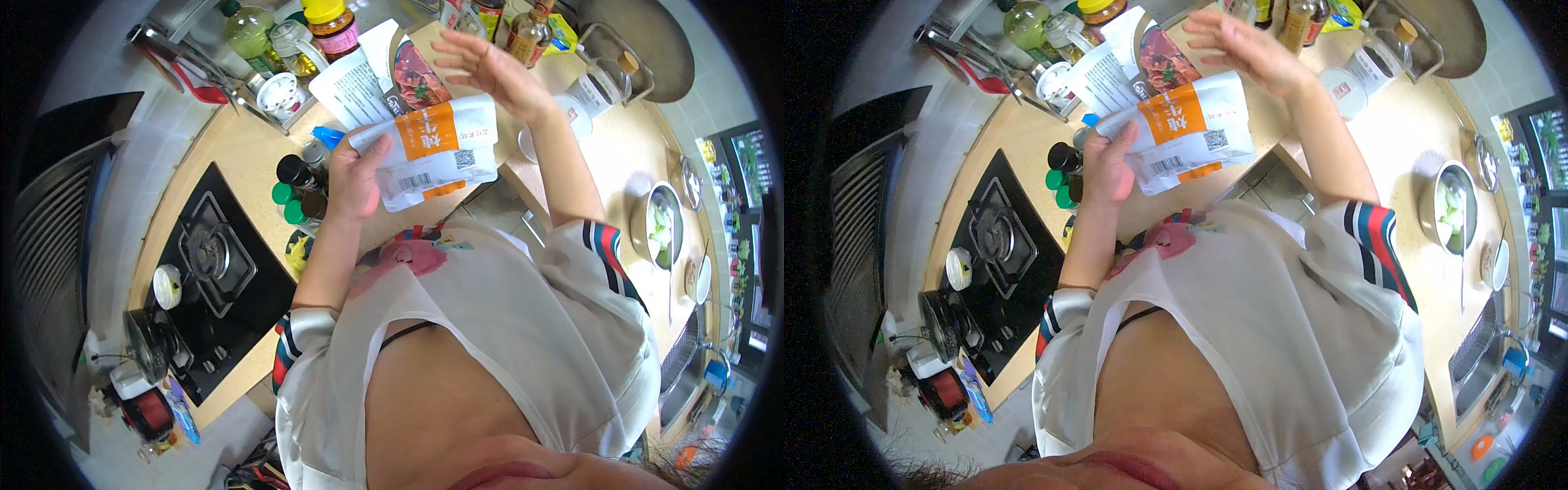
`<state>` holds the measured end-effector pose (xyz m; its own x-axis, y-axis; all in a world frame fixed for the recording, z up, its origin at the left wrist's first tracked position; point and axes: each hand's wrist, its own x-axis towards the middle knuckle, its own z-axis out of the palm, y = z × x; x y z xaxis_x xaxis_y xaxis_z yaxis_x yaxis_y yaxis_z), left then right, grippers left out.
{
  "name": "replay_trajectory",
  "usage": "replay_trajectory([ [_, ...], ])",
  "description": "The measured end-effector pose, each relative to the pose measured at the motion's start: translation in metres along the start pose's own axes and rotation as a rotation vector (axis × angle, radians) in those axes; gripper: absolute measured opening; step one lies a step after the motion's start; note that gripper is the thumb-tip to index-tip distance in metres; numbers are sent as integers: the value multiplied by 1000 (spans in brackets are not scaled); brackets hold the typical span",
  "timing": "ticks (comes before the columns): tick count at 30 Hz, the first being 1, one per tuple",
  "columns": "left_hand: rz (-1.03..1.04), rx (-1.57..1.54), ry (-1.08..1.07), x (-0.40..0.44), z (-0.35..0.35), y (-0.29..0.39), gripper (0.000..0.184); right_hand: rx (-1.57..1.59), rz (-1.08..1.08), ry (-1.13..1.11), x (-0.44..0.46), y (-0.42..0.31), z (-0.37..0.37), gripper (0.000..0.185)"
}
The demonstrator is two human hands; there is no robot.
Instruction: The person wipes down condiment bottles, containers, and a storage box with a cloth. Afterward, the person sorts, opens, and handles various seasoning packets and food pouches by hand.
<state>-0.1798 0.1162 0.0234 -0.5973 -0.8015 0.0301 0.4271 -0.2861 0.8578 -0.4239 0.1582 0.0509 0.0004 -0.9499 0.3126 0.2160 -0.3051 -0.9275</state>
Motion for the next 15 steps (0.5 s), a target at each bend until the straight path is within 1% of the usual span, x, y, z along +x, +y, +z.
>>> replay_trajectory([
  [1,-11,-55,-17,1,-5,-2,22,-116,13,-96,-4,3,3,63],
  [2,-13,-53,-22,1,-9,-4,21,-89,93,-119,-10,1,12,65],
  [4,-22,-53,-31,1,-15,-8,20,11,58,-60,-18,10,20,64],
  [7,-40,-57,-89,-1,-25,-15,17,38,49,-3,-24,14,24,62],
  [10,-76,-72,-87,-2,-29,-17,16,5,139,-2,-27,10,21,57],
  [13,-69,-86,-96,-2,-32,-17,16,323,221,41,-28,8,12,56],
  [15,-59,-87,-123,-3,-33,-17,17,232,219,-51,-35,11,7,58],
])
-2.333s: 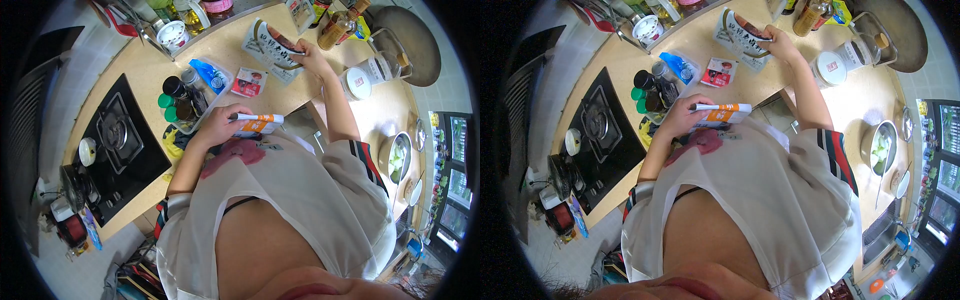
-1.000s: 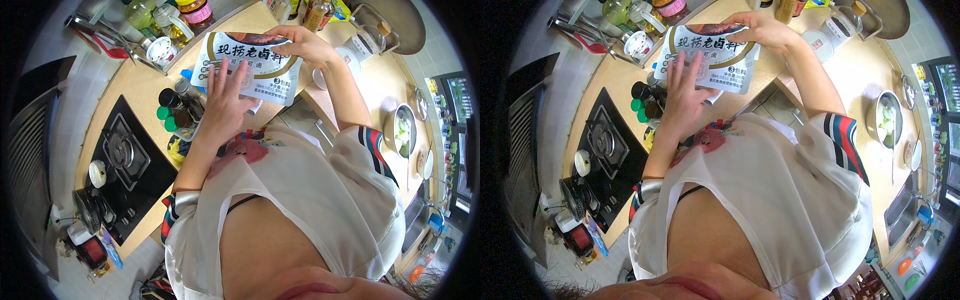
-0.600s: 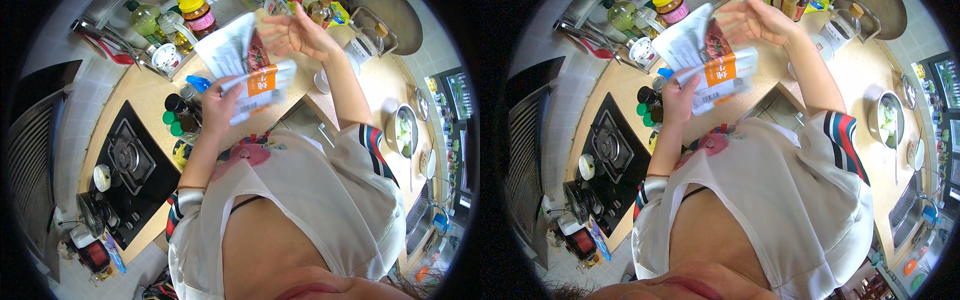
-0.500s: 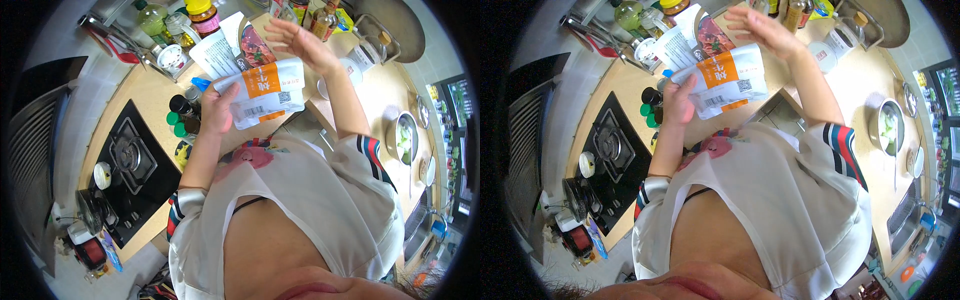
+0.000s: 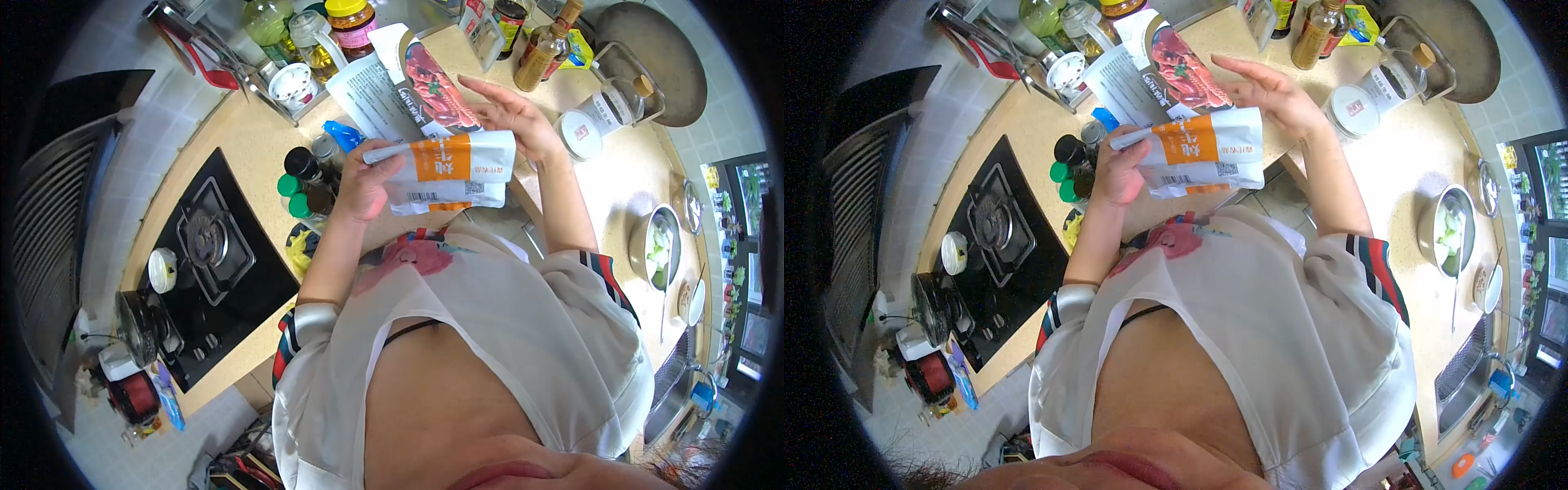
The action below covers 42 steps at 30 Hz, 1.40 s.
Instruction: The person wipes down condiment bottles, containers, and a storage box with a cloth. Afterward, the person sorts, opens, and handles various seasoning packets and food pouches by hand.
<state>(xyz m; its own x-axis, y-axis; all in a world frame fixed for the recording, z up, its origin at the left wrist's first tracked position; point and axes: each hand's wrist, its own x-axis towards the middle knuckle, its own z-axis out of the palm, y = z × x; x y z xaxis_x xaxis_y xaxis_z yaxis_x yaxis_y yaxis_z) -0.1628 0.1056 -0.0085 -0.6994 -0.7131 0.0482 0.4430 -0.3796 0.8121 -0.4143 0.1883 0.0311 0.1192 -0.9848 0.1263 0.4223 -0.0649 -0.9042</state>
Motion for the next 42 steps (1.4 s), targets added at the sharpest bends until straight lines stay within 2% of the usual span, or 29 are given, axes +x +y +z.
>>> replay_trajectory([
  [2,-3,1,-39,0,-1,1,17,-24,22,-62,-2,8,0,66],
  [5,15,51,-44,1,2,0,15,9,-81,-61,-4,18,10,72],
  [6,17,61,-63,1,4,0,15,42,-17,-35,-5,15,14,77],
  [12,65,292,-111,2,16,-5,13,149,33,57,-2,23,-1,61],
  [15,63,438,-134,7,31,-5,11,516,-9,176,-3,21,5,54],
  [16,54,450,-156,9,40,-3,11,108,-94,190,-5,30,0,57],
  [17,44,462,-182,11,47,-2,10,133,-87,204,-5,28,11,58],
  [18,33,485,-234,15,46,-8,10,1,-68,228,-1,32,3,58],
  [19,85,563,-255,19,43,-14,11,-131,-50,259,4,34,-10,58],
  [20,136,637,-281,23,39,-21,12,-57,-94,233,4,27,-14,56],
  [22,287,718,-384,28,49,-16,17,-205,-127,246,3,1,-22,57],
  [25,377,518,-516,35,61,-18,19,-442,-71,226,-1,-40,-32,60],
  [26,327,521,-577,40,59,-19,19,-441,-50,216,-2,-52,-36,61],
  [27,309,545,-582,40,63,-17,20,-592,-34,260,-4,-66,-29,59],
  [29,278,592,-581,38,70,-12,21,-574,25,187,-7,-82,-37,56],
  [30,270,597,-603,39,73,-13,22,-183,-103,-79,-4,-86,-37,54],
  [33,258,599,-659,39,83,-16,23,-295,-17,-153,-12,-100,-44,64],
  [37,263,589,-723,39,90,-19,22,-412,18,-9,-29,-105,-43,60],
  [42,237,605,-788,41,91,-22,27,-355,-7,-8,-41,-105,-38,59],
])
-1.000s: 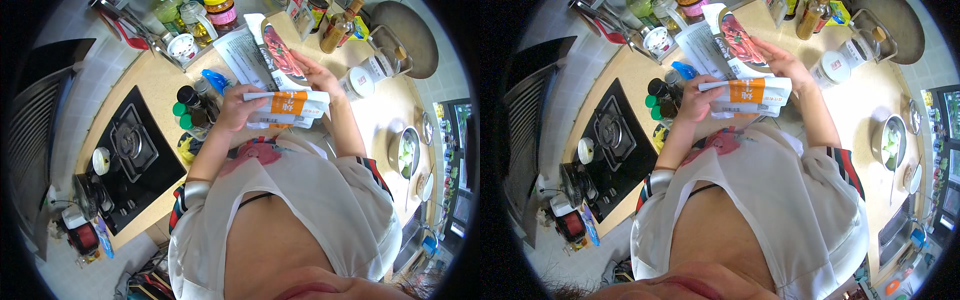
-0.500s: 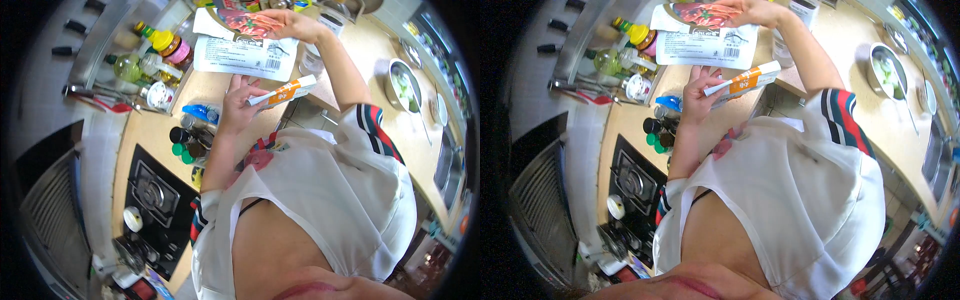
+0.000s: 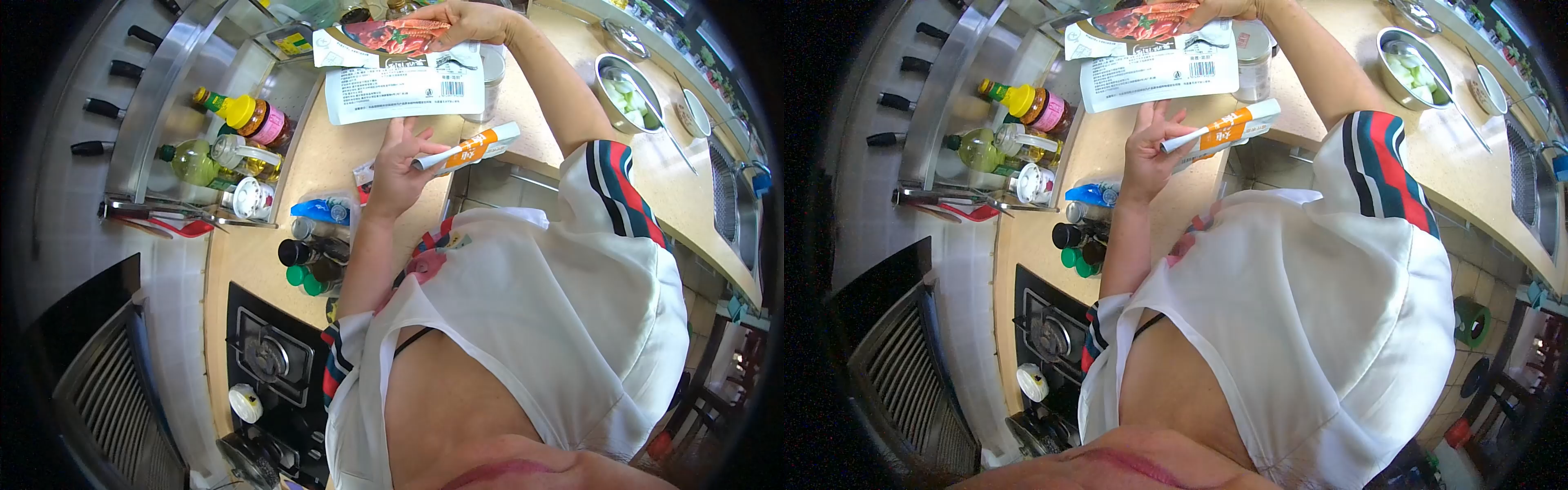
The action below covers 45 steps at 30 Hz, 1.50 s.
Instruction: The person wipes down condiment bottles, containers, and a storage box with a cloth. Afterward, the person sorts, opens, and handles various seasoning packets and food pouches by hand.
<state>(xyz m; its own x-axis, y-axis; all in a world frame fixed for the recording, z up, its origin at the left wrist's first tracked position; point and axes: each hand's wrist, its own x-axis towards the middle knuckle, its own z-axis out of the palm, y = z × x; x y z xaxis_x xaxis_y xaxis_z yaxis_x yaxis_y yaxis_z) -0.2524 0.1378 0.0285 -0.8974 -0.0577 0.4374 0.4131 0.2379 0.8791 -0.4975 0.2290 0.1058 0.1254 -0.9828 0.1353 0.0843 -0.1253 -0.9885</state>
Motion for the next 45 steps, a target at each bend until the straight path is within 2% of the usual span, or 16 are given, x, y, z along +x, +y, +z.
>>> replay_trajectory([
  [5,19,-38,5,-1,2,0,21,-13,45,22,-3,6,-6,61],
  [13,41,-20,0,-6,1,-2,25,46,72,33,-4,9,-5,65],
  [16,51,-20,-2,-7,1,-2,25,-26,-18,51,-4,5,7,47],
  [19,43,-26,-19,-8,-2,-4,24,-361,154,329,-10,13,6,55],
  [22,46,-82,108,-8,-4,-5,23,-403,-66,386,-6,33,11,54],
  [23,53,-108,178,-8,-6,-6,23,-327,-108,533,-3,46,22,53],
  [25,63,-96,263,-7,-17,-14,19,10,-395,718,7,64,63,52],
  [28,7,-154,389,-10,-31,-26,15,383,-479,790,11,84,99,50],
  [32,-322,-253,319,-12,-42,-12,13,605,-539,698,13,91,120,48],
  [34,-347,-158,305,-10,-42,-4,11,622,-436,752,8,98,127,50],
  [37,-323,88,223,-9,-45,10,10,501,-295,559,-13,112,109,50],
  [39,-323,237,140,-10,-52,17,9,598,-334,-28,-22,121,71,50],
  [41,-368,327,41,-10,-56,22,8,850,-296,332,-34,111,77,47],
  [42,-400,394,42,-6,-54,33,10,795,-247,405,-35,104,80,41],
  [43,-383,381,88,-7,-52,31,11,693,-218,577,-31,107,77,35],
  [45,-342,361,178,-4,-54,24,11,591,-259,572,-31,108,73,34],
])
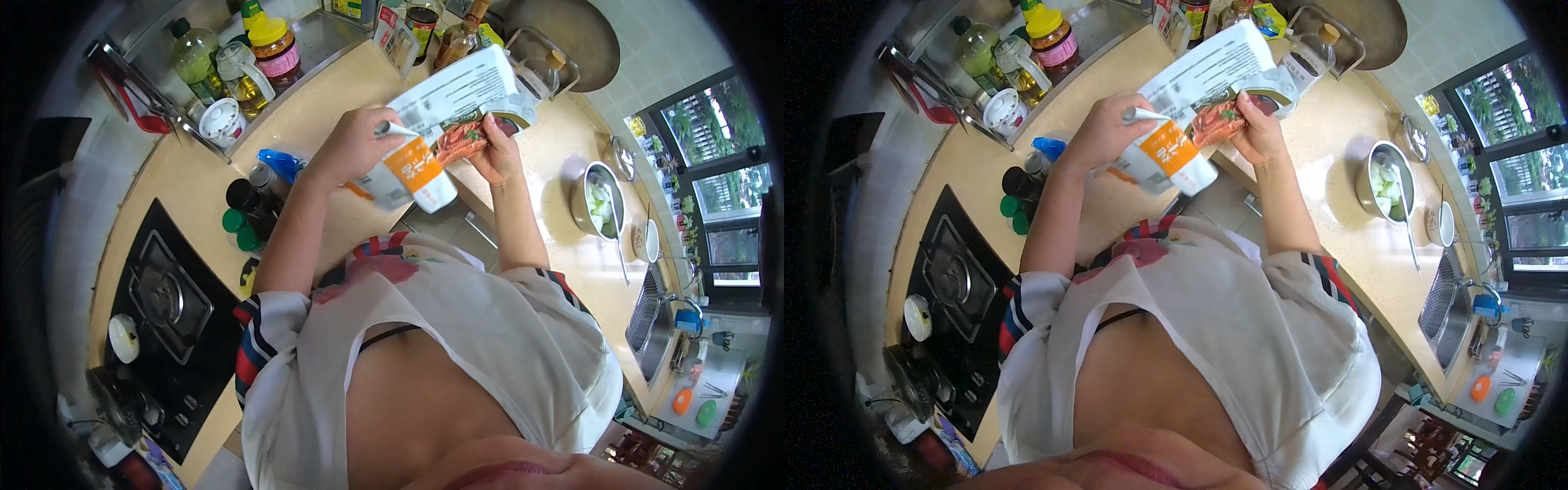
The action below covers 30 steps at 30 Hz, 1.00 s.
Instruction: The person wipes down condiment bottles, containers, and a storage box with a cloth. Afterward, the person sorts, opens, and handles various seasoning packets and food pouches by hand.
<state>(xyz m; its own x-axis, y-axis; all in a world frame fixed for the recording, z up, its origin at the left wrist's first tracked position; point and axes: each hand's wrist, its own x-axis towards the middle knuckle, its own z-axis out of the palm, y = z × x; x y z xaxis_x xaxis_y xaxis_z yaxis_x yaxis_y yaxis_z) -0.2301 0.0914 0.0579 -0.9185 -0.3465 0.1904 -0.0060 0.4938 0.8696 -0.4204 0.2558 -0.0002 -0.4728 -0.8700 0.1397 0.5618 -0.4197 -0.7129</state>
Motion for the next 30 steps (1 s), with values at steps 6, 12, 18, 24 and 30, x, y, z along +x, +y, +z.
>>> replay_trajectory([
  [6,-7,-40,126,-9,10,-16,10,188,-274,65,10,-1,1,32],
  [12,-125,-217,7,-25,15,-40,8,240,-315,50,14,-3,-3,34],
  [18,-149,-137,-2,-34,11,-37,14,263,-331,66,18,-3,-4,36],
  [24,-126,-125,20,-35,11,-45,15,277,-309,1,17,-3,-2,35],
  [30,-127,-189,70,-37,11,-46,17,274,-331,22,18,0,-4,33],
])
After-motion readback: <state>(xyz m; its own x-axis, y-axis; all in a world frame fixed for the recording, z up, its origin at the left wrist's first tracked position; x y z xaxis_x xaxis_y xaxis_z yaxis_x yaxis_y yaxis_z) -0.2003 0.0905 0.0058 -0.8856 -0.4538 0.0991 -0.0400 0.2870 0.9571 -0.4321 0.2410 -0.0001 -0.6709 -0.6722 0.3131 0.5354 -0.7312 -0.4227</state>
